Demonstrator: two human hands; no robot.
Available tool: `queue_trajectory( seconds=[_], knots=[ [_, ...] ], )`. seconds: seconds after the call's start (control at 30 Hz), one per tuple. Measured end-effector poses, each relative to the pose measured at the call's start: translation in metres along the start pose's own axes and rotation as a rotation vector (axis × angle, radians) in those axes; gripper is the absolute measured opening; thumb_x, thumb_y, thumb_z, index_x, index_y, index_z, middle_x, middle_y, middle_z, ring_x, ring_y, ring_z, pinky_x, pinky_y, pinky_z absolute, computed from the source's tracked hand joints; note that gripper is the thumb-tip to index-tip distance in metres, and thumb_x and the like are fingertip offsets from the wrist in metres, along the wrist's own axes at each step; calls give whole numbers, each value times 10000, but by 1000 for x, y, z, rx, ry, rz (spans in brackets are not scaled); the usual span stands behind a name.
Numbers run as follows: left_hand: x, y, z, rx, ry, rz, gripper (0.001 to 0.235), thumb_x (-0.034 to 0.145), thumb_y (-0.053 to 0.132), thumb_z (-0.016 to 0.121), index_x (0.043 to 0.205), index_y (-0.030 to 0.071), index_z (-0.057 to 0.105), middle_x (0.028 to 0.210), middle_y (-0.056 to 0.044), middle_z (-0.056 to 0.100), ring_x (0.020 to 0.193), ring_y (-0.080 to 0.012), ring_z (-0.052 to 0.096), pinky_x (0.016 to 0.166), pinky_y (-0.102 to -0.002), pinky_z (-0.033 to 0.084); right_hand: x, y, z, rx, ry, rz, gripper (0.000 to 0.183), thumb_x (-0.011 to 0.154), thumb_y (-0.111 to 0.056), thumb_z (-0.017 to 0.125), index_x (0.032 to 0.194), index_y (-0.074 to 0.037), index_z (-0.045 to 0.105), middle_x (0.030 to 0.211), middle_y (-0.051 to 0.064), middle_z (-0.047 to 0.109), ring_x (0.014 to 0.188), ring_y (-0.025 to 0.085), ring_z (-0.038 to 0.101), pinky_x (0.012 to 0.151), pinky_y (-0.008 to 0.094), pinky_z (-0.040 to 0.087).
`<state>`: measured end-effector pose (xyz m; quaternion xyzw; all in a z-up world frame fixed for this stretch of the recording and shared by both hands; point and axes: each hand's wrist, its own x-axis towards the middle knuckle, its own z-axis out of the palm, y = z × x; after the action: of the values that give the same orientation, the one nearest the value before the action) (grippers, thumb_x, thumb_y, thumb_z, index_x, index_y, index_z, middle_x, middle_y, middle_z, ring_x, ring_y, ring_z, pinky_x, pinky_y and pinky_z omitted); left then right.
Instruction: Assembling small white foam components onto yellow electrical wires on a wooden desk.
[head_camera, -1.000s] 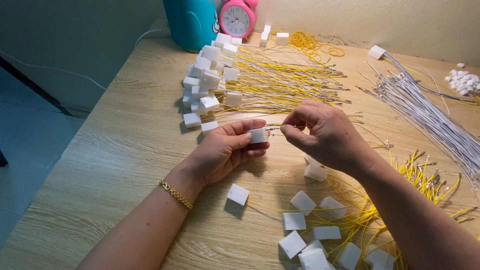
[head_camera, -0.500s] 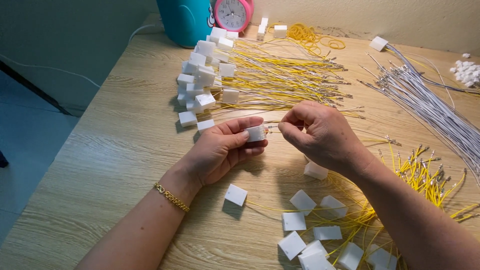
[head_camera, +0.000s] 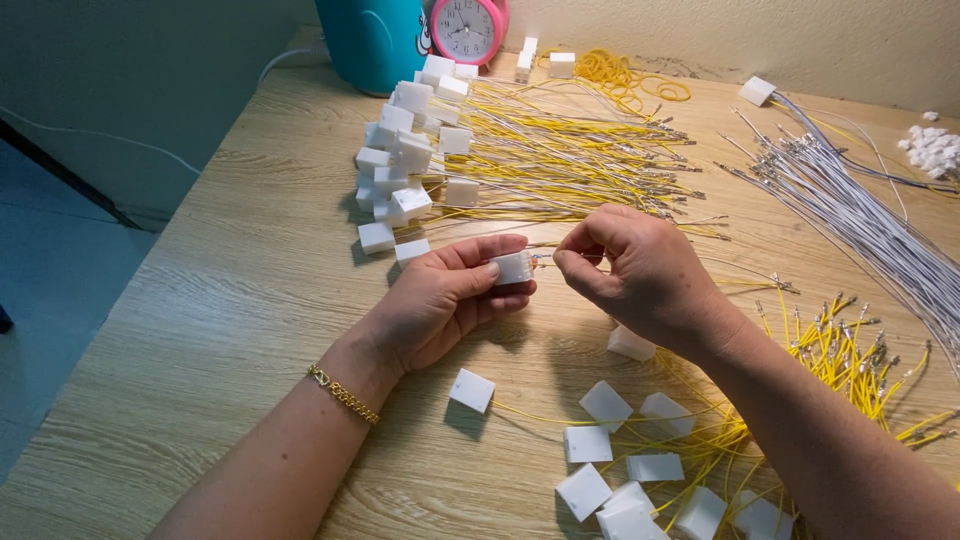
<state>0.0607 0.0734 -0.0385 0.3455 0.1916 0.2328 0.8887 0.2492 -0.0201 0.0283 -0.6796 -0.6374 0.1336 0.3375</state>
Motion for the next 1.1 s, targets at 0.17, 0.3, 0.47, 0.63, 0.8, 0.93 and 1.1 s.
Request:
queue_trajectory(
  seconds=[0.17,0.3,0.47,0.63,0.8,0.93,1.1],
  knots=[
    [-1,1,0,-6,-3,0,411,964,4,441,1371,-30,478,1312,-292,522,1073,-363,634,915,-438,544,0,3,1,1,21,-39,45,791,-91,715,751,-102,700,657,51,596,629,179,578,548,310,485],
    [-3,3,2,-7,-6,-14,412,966,2,437,1375,-27,474,1324,-305,507,1066,-360,633,918,-450,535,0,4,2,15,26,-52,39,781,-77,722,757,-103,706,656,48,595,620,176,570,549,297,490],
    [-2,2,2,6,-1,-16,412,963,5,440,1372,-34,477,1318,-299,520,1064,-357,638,909,-438,544,-2,1,3,15,30,-57,43,773,-74,729,759,-108,708,659,38,592,618,170,566,540,296,494],
    [0,0,-1,-1,-24,-19,421,959,13,455,1376,-35,470,1342,-305,502,1064,-360,640,903,-439,552,-2,5,7,-91,112,-190,81,742,-91,749,751,-154,700,687,4,609,651,178,609,600,306,508],
    [-1,2,-2,-7,-29,-58,416,959,14,462,1373,-23,478,1356,-317,487,1056,-382,642,903,-469,538,-1,18,11,-212,177,-376,126,739,-108,755,750,-216,690,699,-52,600,689,166,630,659,297,480],
    [-2,2,0,8,-24,-46,416,956,20,465,1369,-30,484,1349,-301,509,1050,-367,652,890,-445,553,-2,12,9,-234,194,-416,136,752,-124,750,727,-234,675,703,-57,601,678,177,634,668,300,471],
    [-3,2,1,4,-25,-36,417,954,21,464,1367,-35,485,1331,-306,524,1042,-364,655,881,-438,562,-3,13,10,-222,199,-408,139,755,-138,749,710,-227,653,696,-60,601,652,161,616,664,293,462]
  ],
)
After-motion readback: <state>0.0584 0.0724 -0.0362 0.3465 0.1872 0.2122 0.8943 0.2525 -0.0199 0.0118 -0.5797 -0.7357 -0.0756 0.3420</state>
